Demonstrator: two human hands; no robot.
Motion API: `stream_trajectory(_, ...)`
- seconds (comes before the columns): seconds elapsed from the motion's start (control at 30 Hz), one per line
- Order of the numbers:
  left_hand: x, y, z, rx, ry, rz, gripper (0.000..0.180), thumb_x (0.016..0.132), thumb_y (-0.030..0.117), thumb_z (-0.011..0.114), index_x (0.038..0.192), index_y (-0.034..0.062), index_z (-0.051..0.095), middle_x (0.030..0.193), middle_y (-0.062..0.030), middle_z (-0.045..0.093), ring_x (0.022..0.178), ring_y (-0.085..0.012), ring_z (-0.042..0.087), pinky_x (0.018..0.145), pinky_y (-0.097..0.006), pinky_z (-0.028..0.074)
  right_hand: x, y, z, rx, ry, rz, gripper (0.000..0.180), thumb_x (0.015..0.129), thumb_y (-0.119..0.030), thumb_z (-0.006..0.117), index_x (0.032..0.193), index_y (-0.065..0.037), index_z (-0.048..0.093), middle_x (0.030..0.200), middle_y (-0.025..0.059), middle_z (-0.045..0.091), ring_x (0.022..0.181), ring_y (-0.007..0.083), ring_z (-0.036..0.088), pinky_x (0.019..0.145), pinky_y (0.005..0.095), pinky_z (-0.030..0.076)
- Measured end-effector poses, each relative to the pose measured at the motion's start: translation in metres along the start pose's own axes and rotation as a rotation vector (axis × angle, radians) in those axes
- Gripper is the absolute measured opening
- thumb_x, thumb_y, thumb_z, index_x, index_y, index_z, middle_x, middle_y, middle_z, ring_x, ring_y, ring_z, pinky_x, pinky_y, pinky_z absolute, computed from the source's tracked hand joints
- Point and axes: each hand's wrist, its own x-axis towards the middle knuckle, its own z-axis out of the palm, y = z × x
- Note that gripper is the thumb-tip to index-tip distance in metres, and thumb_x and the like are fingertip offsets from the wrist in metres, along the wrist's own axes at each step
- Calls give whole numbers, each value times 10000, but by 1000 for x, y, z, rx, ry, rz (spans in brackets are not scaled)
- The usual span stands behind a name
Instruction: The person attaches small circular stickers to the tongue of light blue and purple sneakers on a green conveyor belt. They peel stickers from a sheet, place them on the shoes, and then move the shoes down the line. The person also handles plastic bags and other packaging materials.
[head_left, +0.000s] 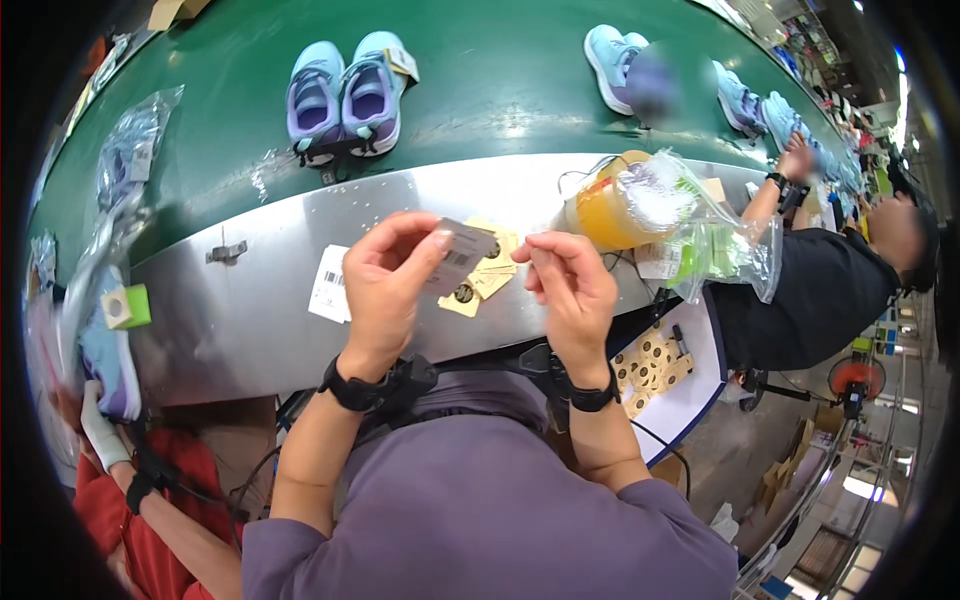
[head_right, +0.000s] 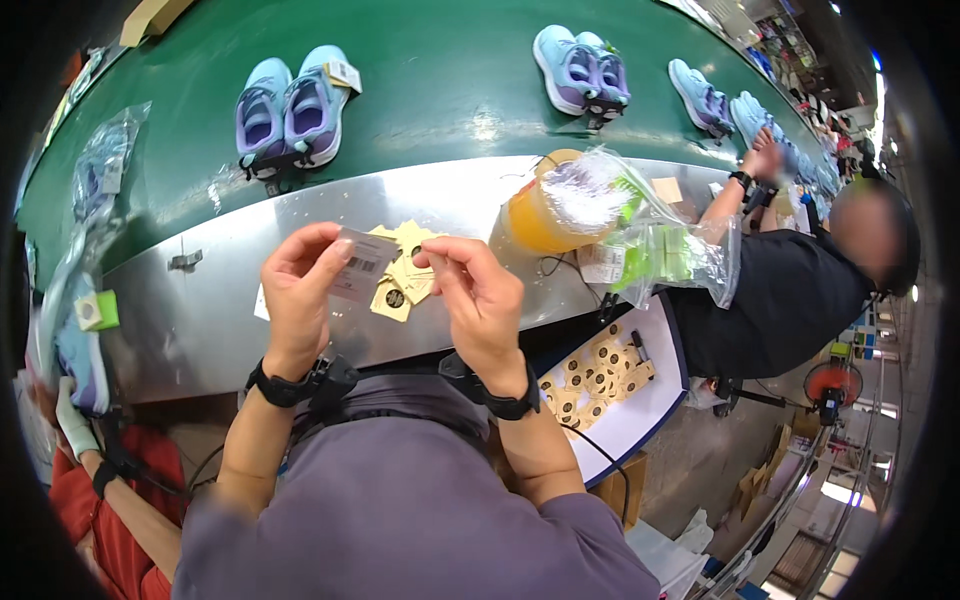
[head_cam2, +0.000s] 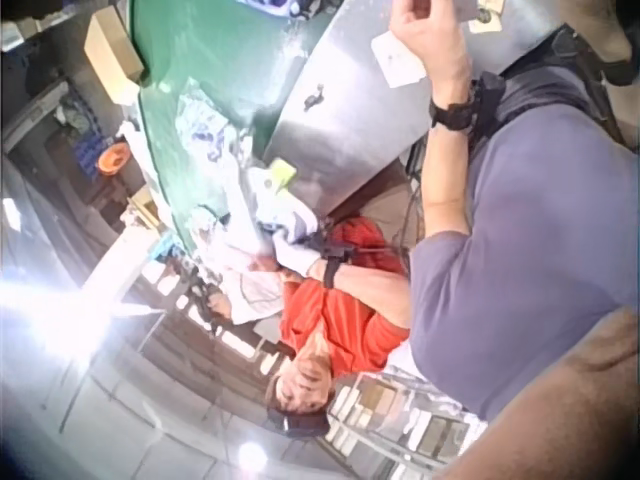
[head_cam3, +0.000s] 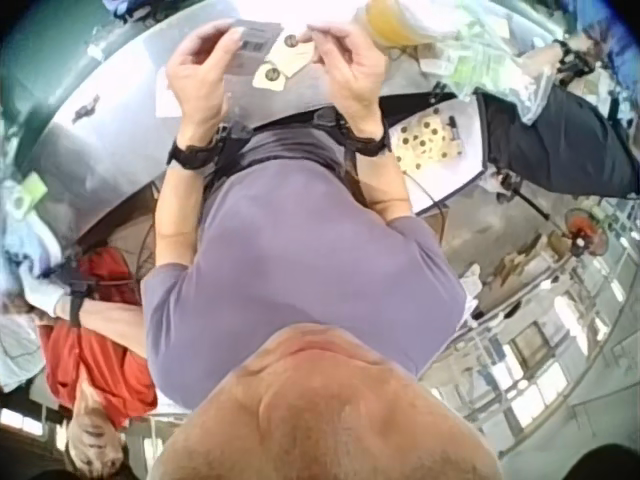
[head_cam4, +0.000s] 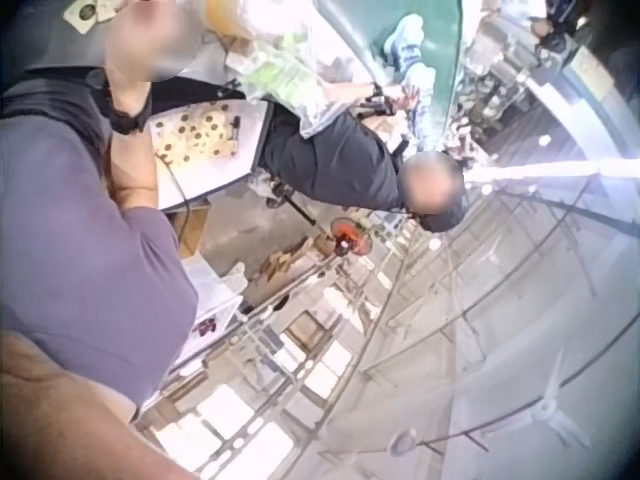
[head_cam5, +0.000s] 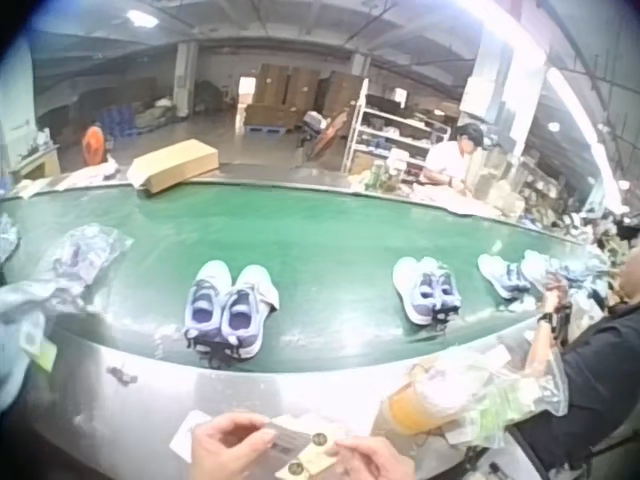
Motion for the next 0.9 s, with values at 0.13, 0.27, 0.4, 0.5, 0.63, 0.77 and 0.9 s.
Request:
stream_trajectory(0.13, -3, 2, 8, 48, -45, 101, 124, 841, 24, 646, 958, -14, 629, 905, -4, 622, 822, -69, 600, 734, -198, 466, 4, -11, 1, -299, -100, -198, 130, 867, 31, 577, 988, 9, 620, 810, 89, 632, 670, 81, 565, 576, 216, 444)
stream_trajectory(0.27, -7, 3, 10, 45, -53, 53, 102, 844, 35, 647, 925, -21, 623, 873, -9, 618, 780, -68, 611, 705, -205, 480, 3, -13, 13, -281, -68, -149, 264, 825, 49, 569, 1082, -15, 567, 693, 47, 595, 524, 56, 504, 479, 215, 402)
stream_trajectory(0.4, -9, 0, 12, 93, -71, 76, 102, 840, 42, 653, 919, -15, 623, 868, -19, 620, 763, -77, 618, 691, -209, 485, 6, -9, 14, -248, -59, -135, 317, 786, 39, 575, 1091, -25, 520, 612, 21, 565, 488, 39, 477, 459, 207, 394)
stream_trajectory(0.5, -9, -4, 11, 116, -97, 85, 99, 837, 23, 645, 924, -16, 617, 886, -20, 605, 786, -77, 608, 701, -209, 478, 7, -7, 13, -290, -63, -134, 319, 769, 39, 578, 1075, -26, 513, 593, 16, 559, 484, 37, 475, 456, 203, 394)
stream_trajectory(0.63, -10, -5, 10, 170, -148, 82, 103, 833, -16, 630, 930, -23, 596, 909, -16, 580, 821, -72, 582, 724, -207, 467, 6, -4, 11, -286, -40, -106, 313, 769, 31, 585, 1070, -28, 523, 594, 22, 566, 486, 51, 495, 459, 216, 406)
stream_trajectory(0.77, -7, -10, 15, 292, -163, 239, 89, 769, -37, 661, 852, -17, 635, 828, -60, 611, 720, -125, 598, 638, -240, 475, 6, 0, 10, -326, -35, -81, 261, 790, 5, 588, 1047, -27, 557, 613, 45, 582, 481, 90, 540, 466, 241, 430)
stream_trajectory(0.9, -6, -13, 2, 644, -283, 521, 174, 691, -89, 672, 837, -1, 636, 800, -85, 585, 736, -197, 577, 644, -282, 464, 5, 4, -5, -149, -298, 132, 177, 883, -34, 489, 1007, -10, 614, 773, 82, 654, 691, 136, 636, 625, 268, 485)
